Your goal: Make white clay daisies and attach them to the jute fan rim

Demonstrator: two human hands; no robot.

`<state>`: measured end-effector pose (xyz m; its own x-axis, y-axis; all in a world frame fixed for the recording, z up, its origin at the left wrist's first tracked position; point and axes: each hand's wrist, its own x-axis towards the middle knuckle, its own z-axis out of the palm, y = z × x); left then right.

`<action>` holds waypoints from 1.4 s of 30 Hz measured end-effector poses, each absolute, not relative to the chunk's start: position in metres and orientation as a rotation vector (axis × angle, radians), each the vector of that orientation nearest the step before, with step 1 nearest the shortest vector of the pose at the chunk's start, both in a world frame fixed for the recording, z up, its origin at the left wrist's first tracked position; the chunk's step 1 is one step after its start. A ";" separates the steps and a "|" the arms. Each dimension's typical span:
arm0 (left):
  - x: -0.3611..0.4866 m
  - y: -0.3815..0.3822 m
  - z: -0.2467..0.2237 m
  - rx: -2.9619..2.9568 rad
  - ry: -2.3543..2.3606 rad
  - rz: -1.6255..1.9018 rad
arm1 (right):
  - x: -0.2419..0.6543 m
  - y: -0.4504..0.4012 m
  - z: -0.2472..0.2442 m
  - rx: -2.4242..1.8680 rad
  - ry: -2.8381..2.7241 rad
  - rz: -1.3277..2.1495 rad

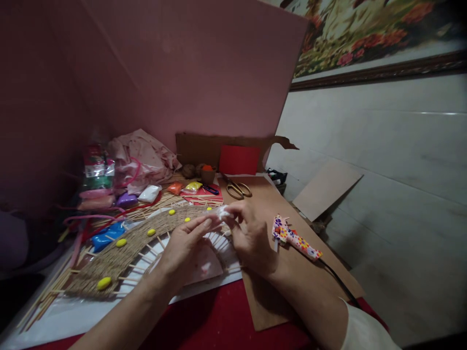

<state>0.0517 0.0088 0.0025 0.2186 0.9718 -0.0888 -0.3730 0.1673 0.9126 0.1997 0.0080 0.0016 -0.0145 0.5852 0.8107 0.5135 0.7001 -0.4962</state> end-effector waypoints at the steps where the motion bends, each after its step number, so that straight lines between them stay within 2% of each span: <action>1: 0.052 0.009 0.003 0.880 0.845 1.132 | 0.200 0.008 0.002 -0.909 -1.560 0.090; 4: 0.052 0.009 0.005 0.847 0.824 1.128 | 0.200 0.009 0.003 -0.901 -1.406 0.117; 8: 0.052 0.008 0.004 0.926 0.803 1.133 | 0.198 0.009 0.001 -0.906 -1.704 0.048; 14: 0.051 0.009 0.002 0.899 0.846 1.104 | 0.200 0.006 0.001 -0.884 -1.556 0.078; 18: 0.051 0.010 0.001 0.992 0.778 1.125 | 0.200 0.007 0.000 -0.822 -1.810 0.047; 25: 0.050 0.009 0.007 0.882 0.893 1.114 | 0.202 0.011 0.001 -0.919 -1.265 0.264; 31: 0.051 0.007 0.010 0.819 0.833 1.155 | 0.199 0.006 -0.002 -0.809 -1.701 0.062; 37: 0.050 0.007 0.012 0.793 0.845 1.147 | 0.201 0.007 0.001 -0.885 -1.300 0.185; 42: 0.050 0.006 0.012 0.820 0.829 1.125 | 0.200 0.009 -0.002 -0.910 -1.639 0.176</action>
<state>0.0503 0.0064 0.0117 0.2190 0.9653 -0.1420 -0.4217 0.2249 0.8784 0.1996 0.0087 -0.0021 -0.0017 0.6392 0.7691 0.4611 0.6830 -0.5666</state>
